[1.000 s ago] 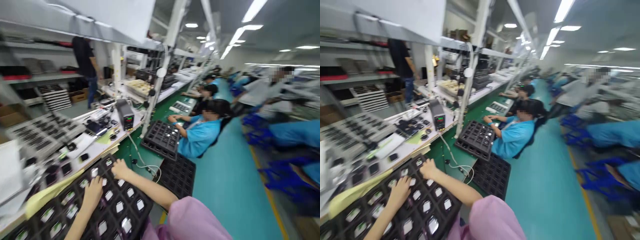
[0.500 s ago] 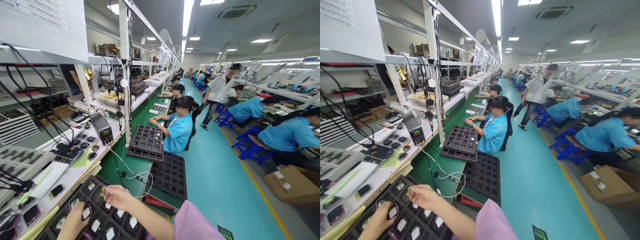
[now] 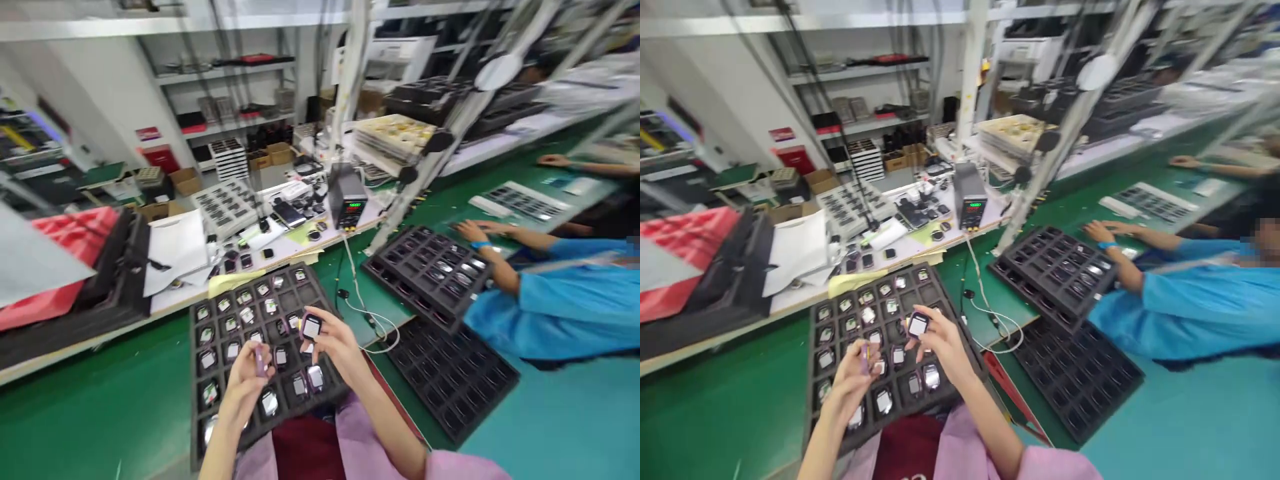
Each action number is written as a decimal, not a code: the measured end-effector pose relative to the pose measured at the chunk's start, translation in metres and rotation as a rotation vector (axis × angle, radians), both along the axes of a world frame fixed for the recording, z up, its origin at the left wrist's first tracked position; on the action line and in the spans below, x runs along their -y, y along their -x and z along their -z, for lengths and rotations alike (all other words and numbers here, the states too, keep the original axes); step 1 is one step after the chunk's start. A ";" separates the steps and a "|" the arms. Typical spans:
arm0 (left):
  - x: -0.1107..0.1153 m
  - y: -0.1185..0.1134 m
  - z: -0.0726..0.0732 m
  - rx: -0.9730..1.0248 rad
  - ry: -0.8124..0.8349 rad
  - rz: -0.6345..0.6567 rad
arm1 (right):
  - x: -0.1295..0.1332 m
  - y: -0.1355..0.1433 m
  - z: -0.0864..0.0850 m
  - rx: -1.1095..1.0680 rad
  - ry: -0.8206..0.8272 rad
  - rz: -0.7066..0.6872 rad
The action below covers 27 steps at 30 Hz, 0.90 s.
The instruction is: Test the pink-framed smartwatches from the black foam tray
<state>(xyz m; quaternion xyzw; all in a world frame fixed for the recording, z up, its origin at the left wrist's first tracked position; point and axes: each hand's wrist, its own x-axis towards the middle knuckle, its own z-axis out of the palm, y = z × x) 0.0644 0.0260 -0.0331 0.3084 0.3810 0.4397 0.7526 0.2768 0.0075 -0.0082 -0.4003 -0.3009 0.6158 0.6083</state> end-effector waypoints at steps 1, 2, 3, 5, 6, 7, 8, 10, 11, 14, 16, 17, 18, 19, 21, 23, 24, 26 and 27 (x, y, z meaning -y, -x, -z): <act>0.006 0.002 -0.003 0.030 0.012 -0.020 | 0.000 0.005 -0.005 0.004 -0.006 -0.016; 0.011 0.003 -0.007 0.056 0.024 -0.035 | 0.000 0.010 -0.009 0.018 -0.008 -0.019; 0.014 0.004 -0.010 0.075 0.036 -0.046 | -0.001 0.015 -0.012 0.038 -0.009 -0.011; 0.018 0.006 -0.016 0.099 0.063 -0.057 | -0.001 0.023 -0.013 0.087 -0.005 0.016; 0.019 0.006 -0.020 0.105 0.075 -0.058 | -0.002 0.027 -0.012 0.109 -0.001 0.024; 0.020 0.007 -0.024 0.109 0.087 -0.054 | -0.002 0.030 -0.011 0.127 0.004 0.025; 0.021 0.008 -0.028 0.112 0.097 -0.048 | -0.002 0.032 -0.010 0.139 0.009 0.017; 0.022 0.009 -0.036 0.130 0.115 -0.036 | 0.000 0.035 -0.009 0.144 0.017 -0.007; 0.022 0.010 -0.040 0.148 0.126 -0.027 | 0.001 0.036 -0.009 0.137 0.019 -0.018; 0.023 0.013 -0.051 0.239 0.163 0.022 | 0.006 0.037 -0.013 0.108 0.023 -0.040; 0.023 0.014 -0.056 0.281 0.169 0.060 | 0.009 0.037 -0.017 0.104 0.034 -0.060; 0.023 0.014 -0.058 0.280 0.159 0.065 | 0.011 0.036 -0.019 0.106 0.041 -0.070; 0.024 0.013 -0.061 0.265 0.143 0.062 | 0.012 0.036 -0.021 0.107 0.046 -0.078; 0.025 0.013 -0.062 0.237 0.124 0.055 | 0.013 0.036 -0.023 0.107 0.050 -0.082; 0.027 0.011 -0.066 0.170 0.080 0.045 | 0.016 0.036 -0.025 0.105 0.049 -0.086; 0.029 0.010 -0.069 0.103 0.029 0.040 | 0.018 0.037 -0.027 0.103 0.043 -0.088; 0.030 0.010 -0.070 0.075 0.001 0.039 | 0.019 0.037 -0.027 0.105 0.044 -0.090; 0.031 0.009 -0.071 0.035 -0.045 0.041 | 0.021 0.038 -0.028 0.116 0.045 -0.100; 0.031 0.009 -0.071 0.023 -0.060 0.043 | 0.022 0.038 -0.029 0.122 0.043 -0.105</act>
